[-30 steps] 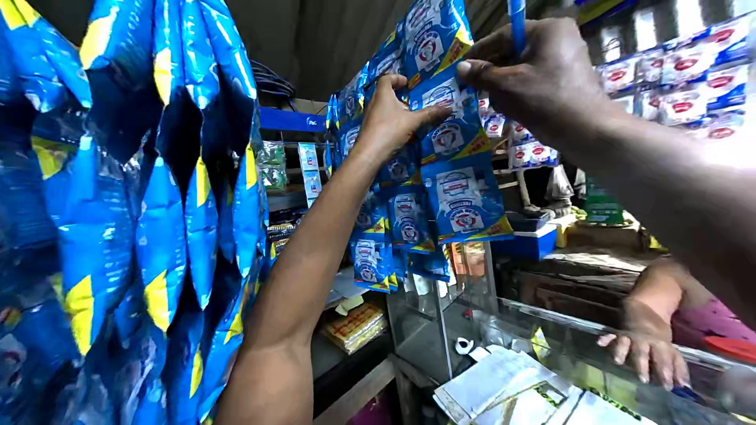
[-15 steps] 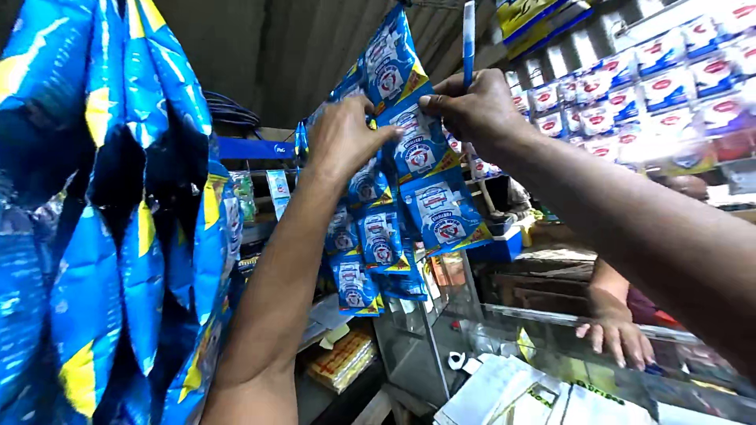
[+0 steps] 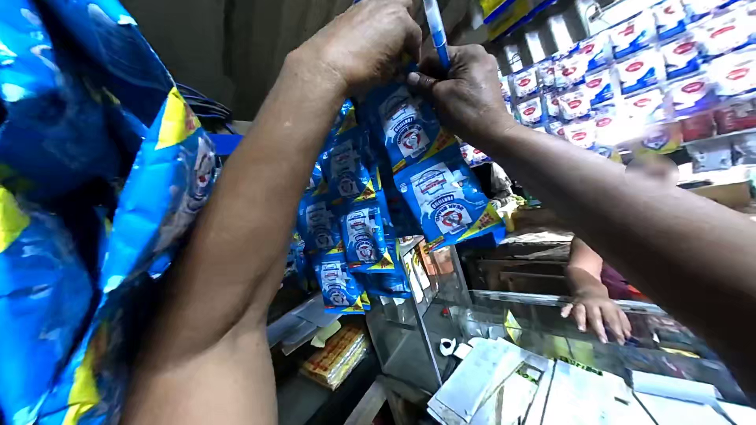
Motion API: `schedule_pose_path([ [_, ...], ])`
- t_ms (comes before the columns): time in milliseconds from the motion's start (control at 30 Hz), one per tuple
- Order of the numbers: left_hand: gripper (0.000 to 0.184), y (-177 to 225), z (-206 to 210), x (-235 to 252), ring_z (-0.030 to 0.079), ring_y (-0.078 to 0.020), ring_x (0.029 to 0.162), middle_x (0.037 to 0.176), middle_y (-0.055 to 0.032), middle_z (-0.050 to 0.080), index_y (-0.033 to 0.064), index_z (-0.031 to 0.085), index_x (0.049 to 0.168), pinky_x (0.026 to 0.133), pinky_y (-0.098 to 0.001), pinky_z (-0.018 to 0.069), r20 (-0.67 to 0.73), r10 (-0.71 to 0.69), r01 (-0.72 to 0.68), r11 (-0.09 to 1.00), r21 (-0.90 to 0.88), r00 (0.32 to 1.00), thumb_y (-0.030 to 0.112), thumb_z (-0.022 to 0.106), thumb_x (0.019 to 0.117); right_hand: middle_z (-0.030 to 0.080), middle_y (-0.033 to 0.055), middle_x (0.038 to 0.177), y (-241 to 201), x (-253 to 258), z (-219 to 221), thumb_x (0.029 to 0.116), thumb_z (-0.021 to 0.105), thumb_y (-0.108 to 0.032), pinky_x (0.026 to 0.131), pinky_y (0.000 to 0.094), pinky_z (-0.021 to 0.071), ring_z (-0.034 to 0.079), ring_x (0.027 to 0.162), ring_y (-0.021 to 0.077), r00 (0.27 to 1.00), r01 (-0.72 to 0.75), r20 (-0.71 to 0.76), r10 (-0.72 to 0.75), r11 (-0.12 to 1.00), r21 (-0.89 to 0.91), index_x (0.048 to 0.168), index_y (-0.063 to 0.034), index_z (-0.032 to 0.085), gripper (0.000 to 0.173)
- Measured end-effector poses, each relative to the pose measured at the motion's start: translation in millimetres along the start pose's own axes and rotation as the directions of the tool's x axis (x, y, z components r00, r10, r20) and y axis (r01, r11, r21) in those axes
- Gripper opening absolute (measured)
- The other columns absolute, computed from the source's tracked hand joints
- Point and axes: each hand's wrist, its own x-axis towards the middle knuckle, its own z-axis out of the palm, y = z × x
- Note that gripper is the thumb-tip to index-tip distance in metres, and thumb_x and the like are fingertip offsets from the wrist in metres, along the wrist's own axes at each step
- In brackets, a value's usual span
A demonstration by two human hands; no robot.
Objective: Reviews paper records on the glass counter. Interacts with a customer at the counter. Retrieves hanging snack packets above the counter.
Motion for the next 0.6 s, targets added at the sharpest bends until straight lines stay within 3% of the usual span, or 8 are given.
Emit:
schedule_pose_path([
  [133,0.020,-3.6,5.3,0.9,0.061,-0.0337,0.115,0.121,-0.0206,0.065,-0.0014,0.069,0.113,0.102,-0.0505,0.0456,-0.049,-0.002,0.001,0.999,-0.032,0.999,0.003,0.054,0.1012,0.067,-0.0038,0.084,3.7,2.1,1.2,0.0975,0.066,-0.023,0.073,0.0258,0.0483,0.060,0.075,0.0011,1.000,-0.018,0.005,0.018,0.999,0.033,0.096,-0.0125,0.073,0.013],
  [200,0.019,-8.1,9.7,1.2,0.061,-0.0320,0.117,0.123,-0.0187,0.064,-0.0005,0.068,0.112,0.103,-0.0500,0.0455,-0.067,0.000,-0.003,0.999,-0.050,0.998,0.005,0.054,0.1016,0.068,-0.0055,0.082,10.0,4.3,6.3,0.0960,0.068,-0.018,0.073,0.0247,0.0501,0.061,0.074,0.0003,0.999,-0.039,0.000,0.039,0.980,0.196,0.093,-0.0124,0.073,0.008],
  [333,0.016,-15.2,17.1,-2.1,0.062,-0.0242,0.110,0.117,-0.0158,0.063,0.0004,0.069,0.107,0.098,-0.0407,0.0477,-0.138,0.034,-0.052,0.990,-0.128,0.990,0.008,0.055,0.1018,0.068,-0.0048,0.076,17.5,-1.1,15.6,0.0975,0.063,-0.005,0.066,0.0212,0.0548,0.063,0.067,0.0020,0.999,-0.041,0.015,0.040,0.804,0.594,0.090,-0.0069,0.070,0.010],
  [400,0.016,-17.1,20.7,-3.6,0.062,-0.0201,0.107,0.114,-0.0140,0.065,0.0012,0.069,0.106,0.097,-0.0373,0.0474,-0.163,0.029,-0.060,0.981,-0.184,0.986,0.010,0.056,0.1016,0.066,-0.0037,0.075,18.3,-6.3,18.3,0.0992,0.060,-0.003,0.065,0.0214,0.0558,0.063,0.066,0.0035,0.998,-0.066,0.036,0.057,0.723,0.687,0.091,-0.0055,0.069,0.012],
  [500,0.017,-16.5,22.5,-5.8,0.062,-0.0093,0.094,0.109,-0.0074,0.064,0.0049,0.069,0.105,0.087,-0.0284,0.0518,-0.174,-0.017,-0.027,0.968,-0.248,0.985,0.014,0.055,0.1035,0.067,-0.0011,0.076,16.6,-10.6,21.0,0.1012,0.057,-0.004,0.065,0.0233,0.0576,0.065,0.066,0.0061,0.991,-0.127,0.069,0.116,0.636,0.761,0.092,-0.0048,0.067,0.013],
  [600,0.017,-19.1,26.7,-4.5,0.062,-0.0177,0.104,0.113,-0.0139,0.064,0.0007,0.069,0.105,0.094,-0.0329,0.0487,-0.214,0.039,-0.081,0.978,-0.191,0.976,0.011,0.056,0.1022,0.065,-0.0008,0.076,16.7,-12.6,21.8,0.1043,0.053,-0.008,0.063,0.0233,0.0576,0.064,0.064,0.0064,0.984,-0.175,0.123,0.126,0.643,0.746,0.094,-0.0062,0.063,0.014],
])
